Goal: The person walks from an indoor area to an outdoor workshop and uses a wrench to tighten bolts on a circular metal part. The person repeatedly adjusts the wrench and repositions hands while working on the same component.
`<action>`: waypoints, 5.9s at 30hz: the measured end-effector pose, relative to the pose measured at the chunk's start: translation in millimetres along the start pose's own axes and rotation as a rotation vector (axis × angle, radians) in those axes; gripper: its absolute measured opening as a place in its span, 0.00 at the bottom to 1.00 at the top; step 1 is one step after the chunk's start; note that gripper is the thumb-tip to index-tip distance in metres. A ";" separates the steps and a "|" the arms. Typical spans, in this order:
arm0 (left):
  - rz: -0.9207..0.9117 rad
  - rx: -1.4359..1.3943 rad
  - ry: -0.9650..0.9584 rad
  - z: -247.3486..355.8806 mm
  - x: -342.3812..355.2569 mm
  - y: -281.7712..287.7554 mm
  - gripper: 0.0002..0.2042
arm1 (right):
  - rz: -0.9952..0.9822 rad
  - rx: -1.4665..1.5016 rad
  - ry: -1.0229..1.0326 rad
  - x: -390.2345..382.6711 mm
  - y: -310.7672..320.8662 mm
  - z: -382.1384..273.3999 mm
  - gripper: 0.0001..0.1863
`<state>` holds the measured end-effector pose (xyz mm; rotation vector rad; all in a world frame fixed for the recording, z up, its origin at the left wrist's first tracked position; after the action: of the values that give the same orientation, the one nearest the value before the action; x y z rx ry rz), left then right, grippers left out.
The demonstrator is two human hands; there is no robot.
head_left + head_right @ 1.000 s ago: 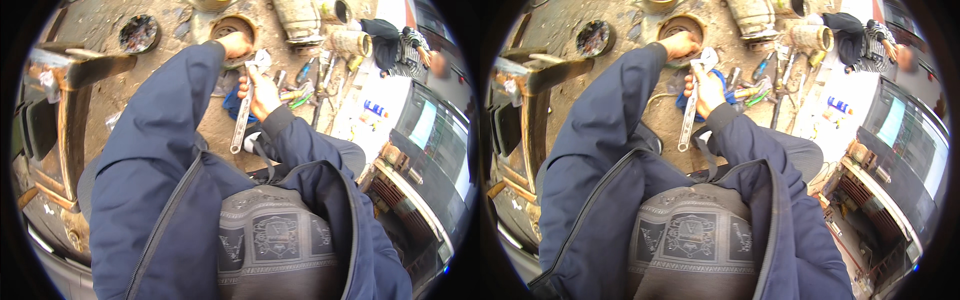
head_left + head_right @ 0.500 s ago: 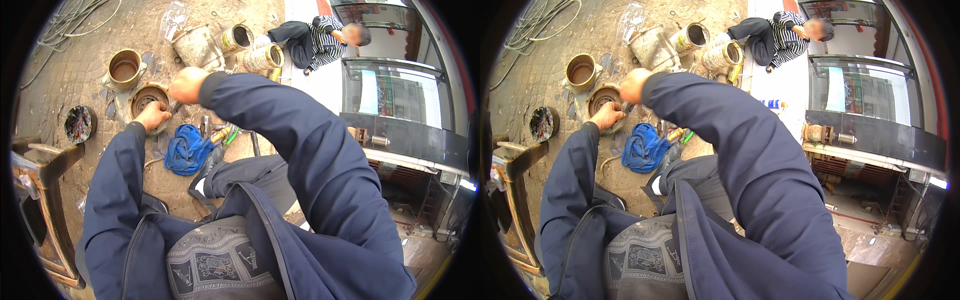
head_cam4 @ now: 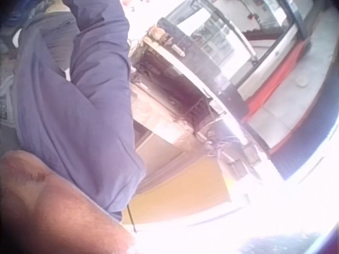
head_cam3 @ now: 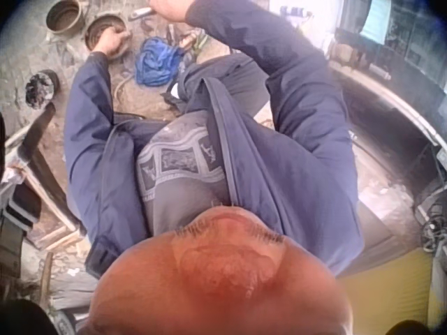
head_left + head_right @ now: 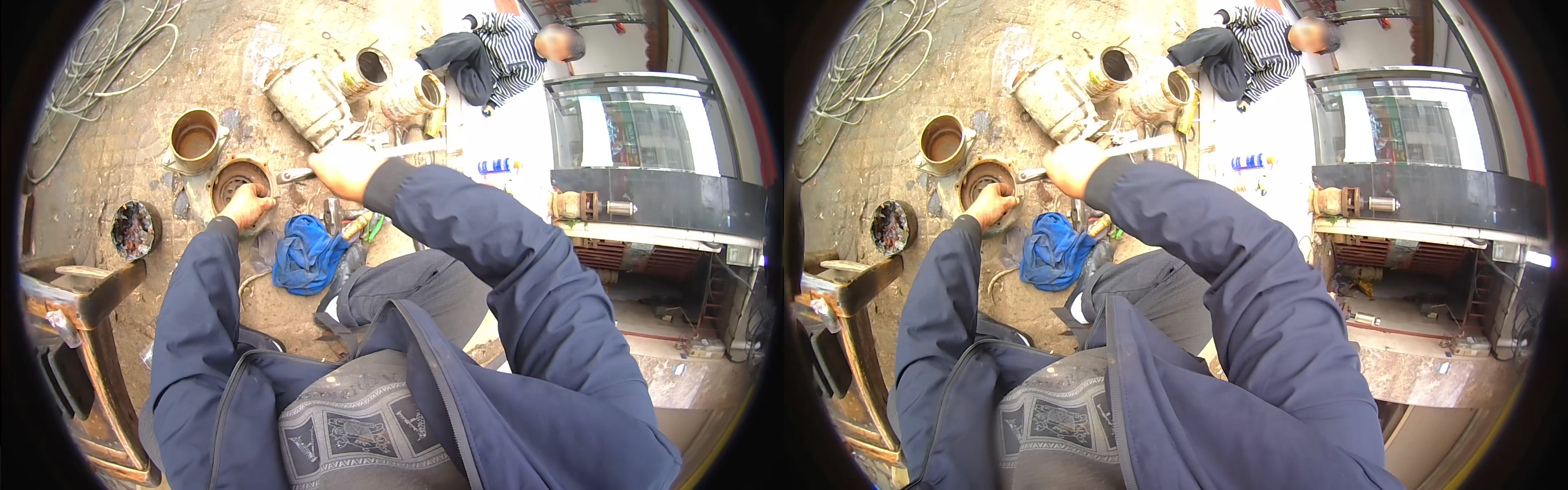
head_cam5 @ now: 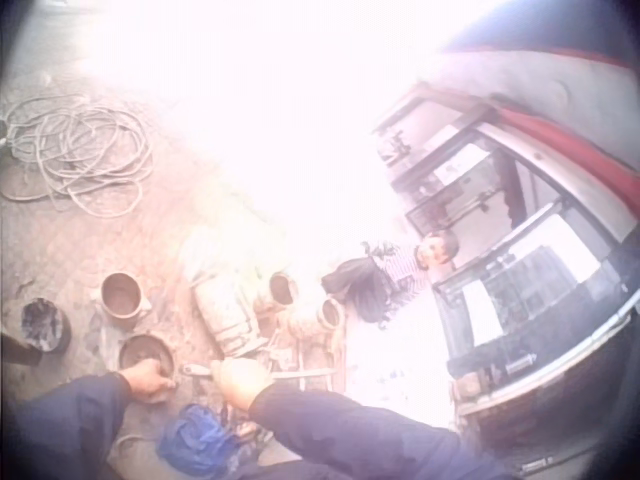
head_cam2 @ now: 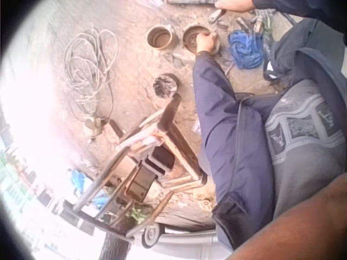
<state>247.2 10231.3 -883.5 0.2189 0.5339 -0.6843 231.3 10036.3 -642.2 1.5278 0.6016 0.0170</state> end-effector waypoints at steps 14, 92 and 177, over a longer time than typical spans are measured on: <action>0.258 0.625 -0.271 24.0 -20.0 -1.6 0.21 | -0.161 1.183 -0.632 -104.9 -106.4 -40.9 0.15; 0.195 -0.020 -0.198 19.3 -24.1 -16.2 0.17 | 0.262 -0.460 0.613 42.6 -11.4 -34.6 0.09; 0.465 1.271 -0.657 56.6 -37.9 -52.5 0.08 | 0.265 0.058 -0.021 -145.1 -14.9 8.3 0.10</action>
<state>210.9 10191.5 -816.5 1.2119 -0.6438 -0.5079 104.9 9973.1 -605.2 1.6529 0.3823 0.1874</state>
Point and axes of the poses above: each hand's wrist, its own x-axis towards the middle knuckle, its own y-axis out of the back of the hand, z = x × y, the point moved 2 cm from there along x, towards the middle knuckle, and after that the axes turned 4 degrees about z, right-handed, at the moved point
